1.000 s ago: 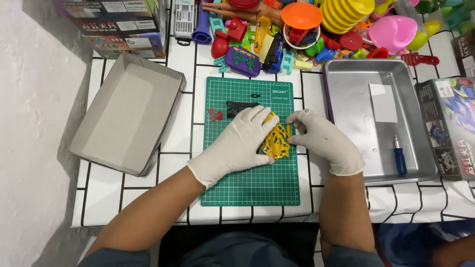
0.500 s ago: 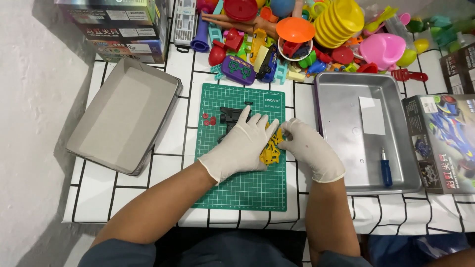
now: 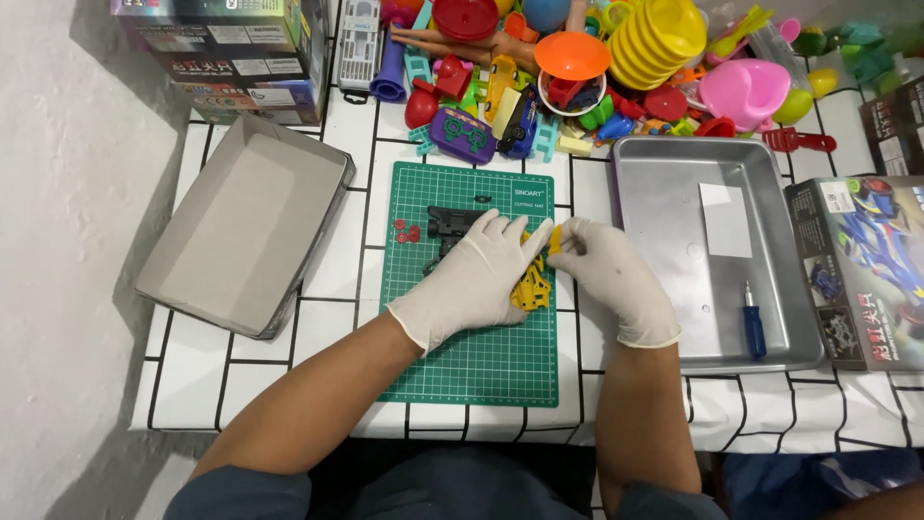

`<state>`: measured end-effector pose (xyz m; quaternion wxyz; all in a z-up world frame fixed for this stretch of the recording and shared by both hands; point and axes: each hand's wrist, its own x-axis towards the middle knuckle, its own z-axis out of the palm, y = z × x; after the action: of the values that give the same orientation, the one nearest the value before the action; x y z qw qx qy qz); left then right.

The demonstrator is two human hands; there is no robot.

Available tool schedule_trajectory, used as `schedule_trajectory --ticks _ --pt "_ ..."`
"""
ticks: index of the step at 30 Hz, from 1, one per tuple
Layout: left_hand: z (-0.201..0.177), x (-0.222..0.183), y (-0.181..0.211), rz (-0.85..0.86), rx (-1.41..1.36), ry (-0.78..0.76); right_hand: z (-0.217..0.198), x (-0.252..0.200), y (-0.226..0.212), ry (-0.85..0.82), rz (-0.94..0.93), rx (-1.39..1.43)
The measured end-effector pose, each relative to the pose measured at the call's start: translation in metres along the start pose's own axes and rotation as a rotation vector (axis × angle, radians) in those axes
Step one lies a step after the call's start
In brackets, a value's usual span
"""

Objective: Assembling a plastic toy car by attaching parts to the chassis and fitting the body shell.

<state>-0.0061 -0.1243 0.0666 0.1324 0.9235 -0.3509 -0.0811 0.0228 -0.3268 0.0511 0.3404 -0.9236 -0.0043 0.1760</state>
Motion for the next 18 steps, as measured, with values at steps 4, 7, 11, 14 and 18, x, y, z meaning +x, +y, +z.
schedule_trajectory --ticks 4,7,11,14,18 --pt "-0.017 -0.015 0.004 0.005 -0.028 0.109 -0.016 -0.033 -0.023 0.105 -0.095 0.326" --pt "-0.028 -0.026 0.008 -0.013 -0.026 0.193 -0.014 -0.062 -0.038 0.097 -0.099 0.544" --pt "-0.038 -0.041 0.013 -0.014 0.054 0.279 0.001 -0.082 -0.039 0.011 -0.223 0.765" --pt "-0.039 -0.051 0.015 0.005 0.079 0.312 0.012 -0.094 -0.048 0.012 -0.193 0.801" --pt "-0.036 -0.068 0.021 0.032 0.068 0.335 0.03 -0.105 -0.052 0.029 -0.155 0.864"
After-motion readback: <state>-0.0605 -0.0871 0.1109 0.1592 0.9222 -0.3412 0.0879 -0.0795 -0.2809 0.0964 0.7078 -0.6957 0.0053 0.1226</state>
